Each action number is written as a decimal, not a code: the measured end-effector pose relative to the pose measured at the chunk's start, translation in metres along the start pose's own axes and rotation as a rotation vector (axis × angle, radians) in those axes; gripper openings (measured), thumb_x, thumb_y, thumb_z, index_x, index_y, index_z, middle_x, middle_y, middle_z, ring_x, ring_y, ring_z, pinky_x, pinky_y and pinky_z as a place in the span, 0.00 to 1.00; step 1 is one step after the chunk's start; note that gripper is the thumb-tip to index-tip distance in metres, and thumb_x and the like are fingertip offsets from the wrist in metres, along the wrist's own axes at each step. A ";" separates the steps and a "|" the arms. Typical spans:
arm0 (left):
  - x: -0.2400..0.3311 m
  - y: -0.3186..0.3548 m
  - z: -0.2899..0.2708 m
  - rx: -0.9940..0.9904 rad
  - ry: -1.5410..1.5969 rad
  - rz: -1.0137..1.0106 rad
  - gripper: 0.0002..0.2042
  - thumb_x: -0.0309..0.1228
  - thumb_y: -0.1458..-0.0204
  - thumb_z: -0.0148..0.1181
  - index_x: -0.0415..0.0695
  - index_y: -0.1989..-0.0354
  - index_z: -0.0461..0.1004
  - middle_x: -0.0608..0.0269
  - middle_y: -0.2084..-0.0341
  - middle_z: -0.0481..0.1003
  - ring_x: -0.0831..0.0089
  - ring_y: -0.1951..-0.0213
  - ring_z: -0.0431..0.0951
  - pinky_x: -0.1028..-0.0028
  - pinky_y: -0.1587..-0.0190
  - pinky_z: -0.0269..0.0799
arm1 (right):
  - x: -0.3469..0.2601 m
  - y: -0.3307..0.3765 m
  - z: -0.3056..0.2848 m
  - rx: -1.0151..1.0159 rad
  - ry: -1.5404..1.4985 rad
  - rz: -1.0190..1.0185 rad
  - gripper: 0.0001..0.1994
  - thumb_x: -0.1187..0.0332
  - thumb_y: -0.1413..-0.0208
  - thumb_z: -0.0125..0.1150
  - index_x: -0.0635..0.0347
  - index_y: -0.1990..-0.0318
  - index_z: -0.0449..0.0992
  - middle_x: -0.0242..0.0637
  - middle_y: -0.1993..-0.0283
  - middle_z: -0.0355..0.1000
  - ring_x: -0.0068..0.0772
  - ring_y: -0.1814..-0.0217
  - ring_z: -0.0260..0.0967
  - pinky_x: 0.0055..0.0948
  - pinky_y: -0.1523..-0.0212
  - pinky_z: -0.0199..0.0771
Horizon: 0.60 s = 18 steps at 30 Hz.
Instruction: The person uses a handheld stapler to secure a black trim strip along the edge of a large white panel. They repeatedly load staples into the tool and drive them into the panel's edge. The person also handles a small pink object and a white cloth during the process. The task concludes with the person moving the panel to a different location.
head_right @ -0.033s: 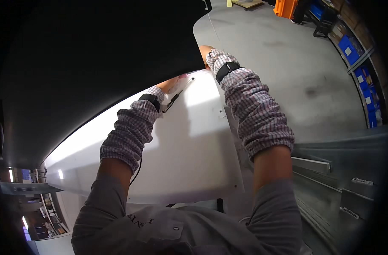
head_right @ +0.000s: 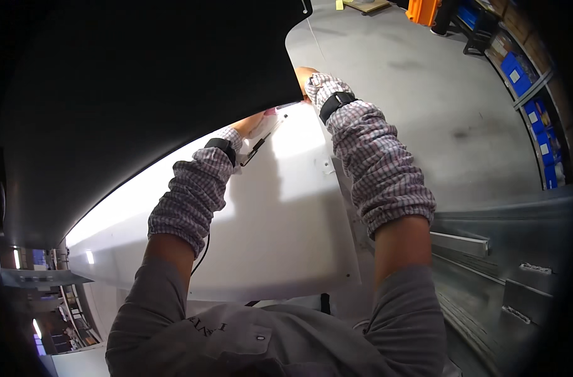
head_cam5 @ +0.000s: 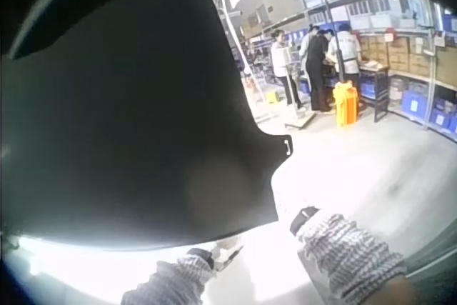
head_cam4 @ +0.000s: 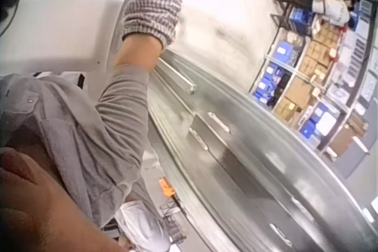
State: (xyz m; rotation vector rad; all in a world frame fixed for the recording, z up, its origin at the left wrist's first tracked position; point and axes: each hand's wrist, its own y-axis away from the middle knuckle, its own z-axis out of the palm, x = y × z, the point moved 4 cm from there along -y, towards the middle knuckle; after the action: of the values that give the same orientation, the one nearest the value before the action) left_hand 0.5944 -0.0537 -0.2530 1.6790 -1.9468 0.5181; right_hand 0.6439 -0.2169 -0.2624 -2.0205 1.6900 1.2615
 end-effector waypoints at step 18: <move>-0.006 -0.011 0.020 0.052 0.155 0.062 0.07 0.34 0.54 0.61 0.44 0.70 0.78 0.66 0.76 0.77 0.79 0.74 0.75 0.79 0.69 0.68 | 0.016 -0.044 0.006 -0.124 0.067 0.067 0.03 0.78 0.67 0.57 0.65 0.80 0.71 0.36 0.85 0.66 0.24 0.86 0.62 0.23 0.87 0.60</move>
State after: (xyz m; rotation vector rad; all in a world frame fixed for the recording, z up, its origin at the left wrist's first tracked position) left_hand 0.6036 -0.0631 -0.2729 1.5644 -1.8922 0.7057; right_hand 0.6791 -0.2107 -0.2928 -2.1145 1.7644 1.3658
